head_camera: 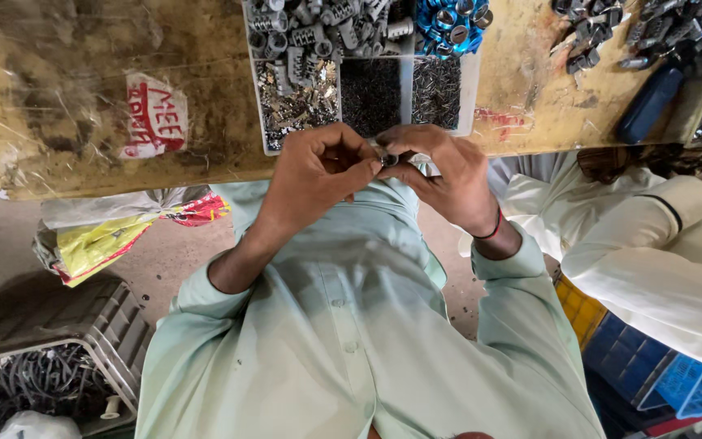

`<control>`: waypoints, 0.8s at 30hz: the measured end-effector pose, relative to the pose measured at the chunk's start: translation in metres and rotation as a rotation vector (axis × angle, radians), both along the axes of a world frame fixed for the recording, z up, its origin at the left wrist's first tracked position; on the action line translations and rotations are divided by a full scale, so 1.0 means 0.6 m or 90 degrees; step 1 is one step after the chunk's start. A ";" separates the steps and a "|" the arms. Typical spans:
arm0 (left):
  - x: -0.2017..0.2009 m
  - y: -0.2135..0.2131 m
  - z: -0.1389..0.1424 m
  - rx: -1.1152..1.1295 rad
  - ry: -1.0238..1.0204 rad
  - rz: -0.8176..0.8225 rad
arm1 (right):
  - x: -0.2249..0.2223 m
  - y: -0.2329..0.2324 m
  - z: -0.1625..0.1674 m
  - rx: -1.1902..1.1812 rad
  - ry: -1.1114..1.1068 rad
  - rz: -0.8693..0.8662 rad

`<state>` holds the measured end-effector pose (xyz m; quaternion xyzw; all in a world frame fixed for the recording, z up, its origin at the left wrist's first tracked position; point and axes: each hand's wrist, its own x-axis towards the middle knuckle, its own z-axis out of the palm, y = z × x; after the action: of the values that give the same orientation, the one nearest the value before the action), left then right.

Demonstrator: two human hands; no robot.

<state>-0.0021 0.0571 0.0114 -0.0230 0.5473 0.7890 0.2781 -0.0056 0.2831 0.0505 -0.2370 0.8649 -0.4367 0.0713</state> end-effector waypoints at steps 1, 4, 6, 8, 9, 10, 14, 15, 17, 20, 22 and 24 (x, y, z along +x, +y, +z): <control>0.001 -0.001 0.003 -0.006 -0.003 0.004 | 0.000 0.000 0.003 0.014 -0.013 -0.011; 0.005 -0.004 0.008 -0.011 -0.011 0.022 | -0.002 -0.005 0.017 0.044 0.048 0.001; 0.004 -0.004 0.008 0.001 -0.003 0.029 | -0.007 -0.008 0.025 0.045 0.102 0.024; 0.003 -0.003 0.008 -0.002 0.012 0.030 | -0.012 -0.010 0.031 0.033 0.126 0.046; 0.002 -0.003 0.008 -0.003 0.022 0.029 | -0.013 -0.010 0.033 0.053 0.139 0.057; 0.001 -0.004 0.008 -0.013 0.012 0.019 | -0.014 -0.010 0.032 0.072 0.153 0.069; 0.000 -0.011 0.011 -0.031 -0.013 -0.005 | -0.009 -0.001 0.026 0.065 0.160 0.080; 0.000 -0.012 0.011 -0.028 -0.014 -0.009 | -0.008 0.002 0.026 0.063 0.163 0.084; 0.003 -0.013 0.009 -0.016 -0.009 -0.001 | -0.008 0.006 0.028 0.059 0.171 0.095; 0.013 -0.004 0.005 -0.006 0.021 0.042 | -0.009 -0.004 0.041 0.068 0.170 0.104; 0.022 0.009 0.003 -0.024 0.136 0.091 | -0.005 -0.025 0.047 0.101 0.183 0.052; 0.033 0.026 0.003 -0.064 0.339 0.149 | 0.005 -0.048 0.047 0.111 0.189 -0.034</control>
<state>0.0174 0.0728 0.0135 0.1084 0.6334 0.7656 0.0304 -0.0024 0.2542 0.0785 -0.2686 0.9064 -0.3224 -0.0483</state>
